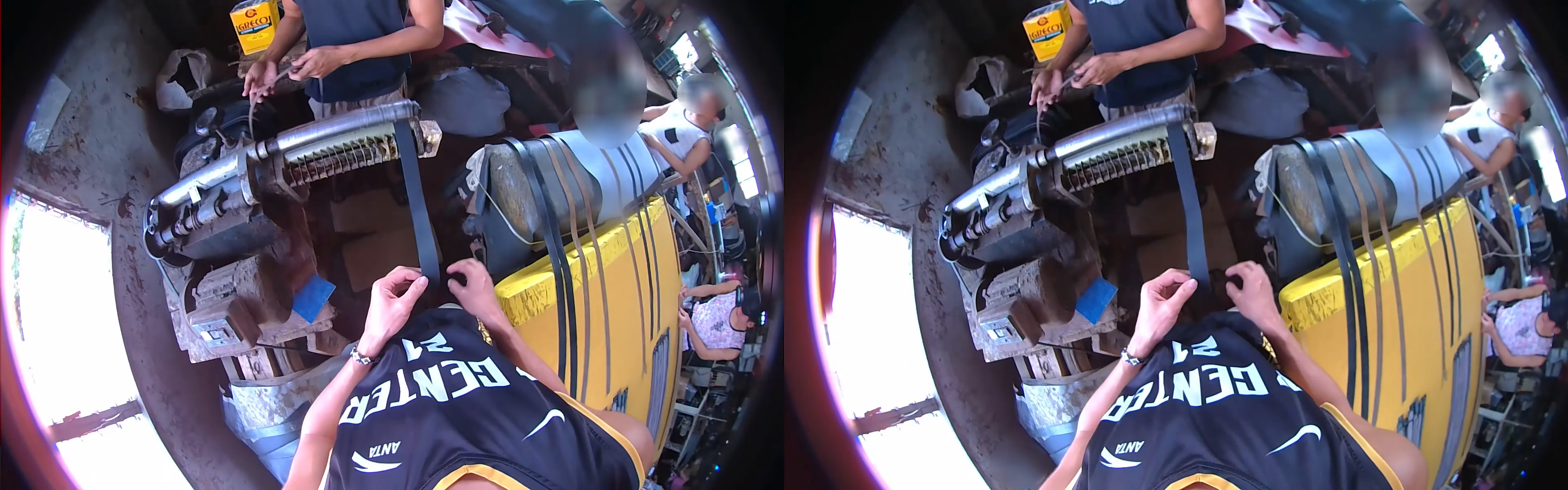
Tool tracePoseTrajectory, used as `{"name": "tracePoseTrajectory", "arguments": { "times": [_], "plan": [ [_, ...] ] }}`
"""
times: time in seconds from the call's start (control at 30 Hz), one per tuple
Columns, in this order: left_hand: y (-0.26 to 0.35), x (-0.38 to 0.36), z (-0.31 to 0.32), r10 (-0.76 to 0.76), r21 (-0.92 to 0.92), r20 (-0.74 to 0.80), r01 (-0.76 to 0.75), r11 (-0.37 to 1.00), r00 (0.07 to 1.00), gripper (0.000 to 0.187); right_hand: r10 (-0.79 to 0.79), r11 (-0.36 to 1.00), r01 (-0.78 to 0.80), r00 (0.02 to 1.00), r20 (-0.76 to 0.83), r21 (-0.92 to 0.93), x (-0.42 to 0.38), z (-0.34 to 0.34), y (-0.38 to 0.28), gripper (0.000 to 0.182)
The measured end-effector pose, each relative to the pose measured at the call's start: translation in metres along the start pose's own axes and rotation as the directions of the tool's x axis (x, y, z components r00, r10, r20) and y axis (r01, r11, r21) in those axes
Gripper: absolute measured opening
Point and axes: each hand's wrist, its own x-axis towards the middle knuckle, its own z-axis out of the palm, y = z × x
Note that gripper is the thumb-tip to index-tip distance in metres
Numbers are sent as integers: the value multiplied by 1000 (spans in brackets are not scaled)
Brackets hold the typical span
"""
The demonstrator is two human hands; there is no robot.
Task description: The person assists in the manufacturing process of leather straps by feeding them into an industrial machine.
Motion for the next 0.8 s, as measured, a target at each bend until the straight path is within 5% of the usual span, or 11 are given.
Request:
{"name": "tracePoseTrajectory", "arguments": {
  "times": [0.13, 0.3, 0.5, 0.6, 0.67, 0.73, 0.8],
  "plan": [
    [12, -20, -3, 54, 32, -18, -53, 998, 998, 17, -223, 975, 213, 940, -256, -69, 16, -39, -61, 36],
    [22, -41, -9, 71, 11, -24, -71, 997, 997, 14, -570, 820, 554, 814, -113, -142, 20, -55, -94, 41],
    [42, -59, -7, 51, -8, -90, -52, 999, 995, 16, -722, 691, 721, 691, -4, -50, 36, -70, -114, 26],
    [53, -66, -3, 403, 584, -223, -210, 784, 888, 21, -785, 603, 794, 607, 120, -74, 49, -83, -136, 21],
    [64, -70, 9, 542, 740, -344, -135, 660, 767, 22, -828, 528, 845, 534, 174, -81, 58, -85, -144, 17],
    [66, -73, 12, 392, 560, -436, -97, 823, 810, 19, -866, 445, 890, 456, 205, -99, 67, -85, -152, 17],
    [54, -73, 12, 350, 514, -475, -69, 855, 807, 18, -846, 506, 862, 485, 224, 44, 71, -77, -144, 29]
  ]
}}
